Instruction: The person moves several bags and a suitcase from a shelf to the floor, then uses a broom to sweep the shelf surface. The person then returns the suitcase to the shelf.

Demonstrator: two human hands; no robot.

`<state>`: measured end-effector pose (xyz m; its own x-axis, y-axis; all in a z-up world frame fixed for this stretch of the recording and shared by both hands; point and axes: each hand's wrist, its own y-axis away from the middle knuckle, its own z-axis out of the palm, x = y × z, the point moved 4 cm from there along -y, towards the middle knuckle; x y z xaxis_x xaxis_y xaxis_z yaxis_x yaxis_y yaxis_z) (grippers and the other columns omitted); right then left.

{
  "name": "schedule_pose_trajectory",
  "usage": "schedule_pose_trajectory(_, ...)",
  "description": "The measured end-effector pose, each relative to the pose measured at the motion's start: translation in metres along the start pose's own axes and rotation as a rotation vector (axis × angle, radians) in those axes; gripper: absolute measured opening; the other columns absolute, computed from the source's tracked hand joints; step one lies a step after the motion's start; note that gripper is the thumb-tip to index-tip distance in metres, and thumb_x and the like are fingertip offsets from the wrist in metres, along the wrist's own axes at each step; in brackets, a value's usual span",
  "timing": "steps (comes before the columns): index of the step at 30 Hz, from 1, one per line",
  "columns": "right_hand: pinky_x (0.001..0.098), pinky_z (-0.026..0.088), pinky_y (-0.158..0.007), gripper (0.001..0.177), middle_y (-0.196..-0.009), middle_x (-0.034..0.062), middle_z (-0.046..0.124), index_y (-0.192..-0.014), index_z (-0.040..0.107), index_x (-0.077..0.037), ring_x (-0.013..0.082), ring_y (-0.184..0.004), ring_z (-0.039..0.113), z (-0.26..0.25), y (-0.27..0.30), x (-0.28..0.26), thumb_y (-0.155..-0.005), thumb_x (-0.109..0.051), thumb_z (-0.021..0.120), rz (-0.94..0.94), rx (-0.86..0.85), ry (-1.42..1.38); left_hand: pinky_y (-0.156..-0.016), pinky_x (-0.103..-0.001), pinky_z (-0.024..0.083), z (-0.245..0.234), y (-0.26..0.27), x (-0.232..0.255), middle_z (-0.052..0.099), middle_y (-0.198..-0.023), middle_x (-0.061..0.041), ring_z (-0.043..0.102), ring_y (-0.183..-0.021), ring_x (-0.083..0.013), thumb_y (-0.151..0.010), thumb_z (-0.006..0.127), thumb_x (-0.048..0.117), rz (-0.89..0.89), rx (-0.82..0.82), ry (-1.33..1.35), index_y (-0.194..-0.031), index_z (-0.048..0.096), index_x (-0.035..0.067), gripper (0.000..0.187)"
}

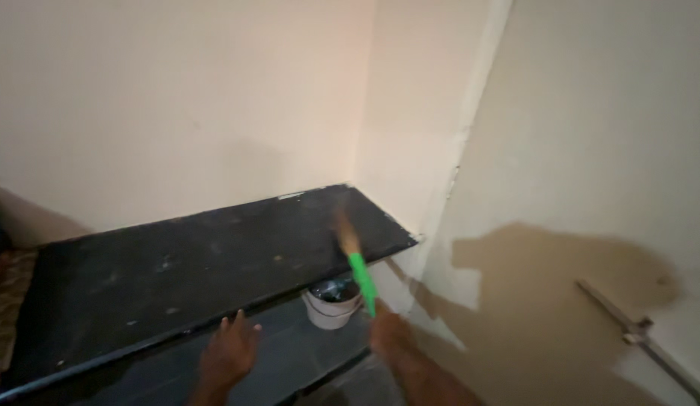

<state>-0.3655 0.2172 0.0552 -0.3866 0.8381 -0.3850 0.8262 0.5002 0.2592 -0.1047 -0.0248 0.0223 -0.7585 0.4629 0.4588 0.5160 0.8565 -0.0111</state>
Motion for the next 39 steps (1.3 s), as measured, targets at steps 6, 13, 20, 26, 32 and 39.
schedule_pose_trajectory(6,0.0461,0.062,-0.092,0.099,-0.132,0.0229,0.061,-0.168,0.016,-0.012,0.0300,-0.112,0.071,0.009,0.024,-0.057,-0.083,-0.006,0.066,-0.333,-0.308,-0.249,-0.108,-0.052,0.052,0.018,-0.016,0.024,0.057,-0.143,-0.029,0.062,-0.128,-0.0429,-0.101,0.045,0.055,0.288,0.114,-0.001,-0.153,0.045,0.005,0.072)
schedule_pose_trajectory(13,0.0437,0.055,-0.075,0.056,-0.104,0.0208,0.071,-0.158,0.043,-0.015,0.0311,-0.088,0.070,0.002,0.081,-0.124,-0.105,-0.032,0.052,-0.655,-0.200,0.007,-0.113,-0.057,0.042,0.028,-0.035,0.031,0.050,-0.147,-0.027,0.048,-0.139,-0.0461,-0.101,0.045,0.054,0.151,-0.035,0.005,-0.154,0.038,0.007,0.071)
schedule_pose_trajectory(20,0.0461,0.056,-0.088,0.052,-0.118,0.0171,0.066,-0.156,0.041,-0.015,0.0300,-0.103,0.067,0.018,0.021,-0.124,-0.107,-0.029,0.049,-0.427,-0.090,0.064,-0.120,-0.055,0.038,-0.001,-0.024,0.013,0.041,-0.160,-0.022,0.045,-0.145,-0.0406,-0.102,0.045,0.056,-0.050,-0.057,-0.037,-0.160,0.034,0.013,0.073)
schedule_pose_trajectory(26,0.0495,0.048,-0.103,0.051,-0.160,0.0247,0.036,-0.151,0.050,-0.019,0.0339,-0.117,0.064,-0.008,-0.029,-0.084,-0.102,-0.029,0.062,-0.276,0.249,0.140,-0.121,-0.054,0.038,-0.032,-0.013,0.011,0.038,-0.164,-0.016,0.043,-0.148,-0.0365,-0.103,0.044,0.056,-0.160,-0.126,-0.082,-0.162,0.033,0.017,0.072)
schedule_pose_trajectory(32,0.0430,0.058,-0.098,0.065,-0.126,0.0128,0.067,-0.149,0.047,-0.020,0.0274,-0.111,0.072,-0.064,0.036,-0.106,-0.089,-0.020,0.071,-0.171,-0.002,-0.082,-0.121,-0.056,0.035,-0.019,-0.027,0.005,0.040,-0.160,-0.019,0.042,-0.147,-0.0379,-0.102,0.045,0.056,-0.148,-0.091,-0.065,-0.160,0.033,0.015,0.073)
schedule_pose_trajectory(39,0.0462,0.057,-0.086,0.042,-0.106,0.0213,0.073,-0.130,0.069,-0.009,0.0347,-0.096,0.071,-0.035,0.040,-0.160,-0.091,-0.023,0.064,-0.724,-0.112,0.106,-0.112,-0.051,0.051,0.009,-0.043,0.014,0.053,-0.148,-0.028,0.062,-0.131,-0.0395,-0.100,0.047,0.055,0.104,0.066,-0.031,-0.155,0.043,0.010,0.071)
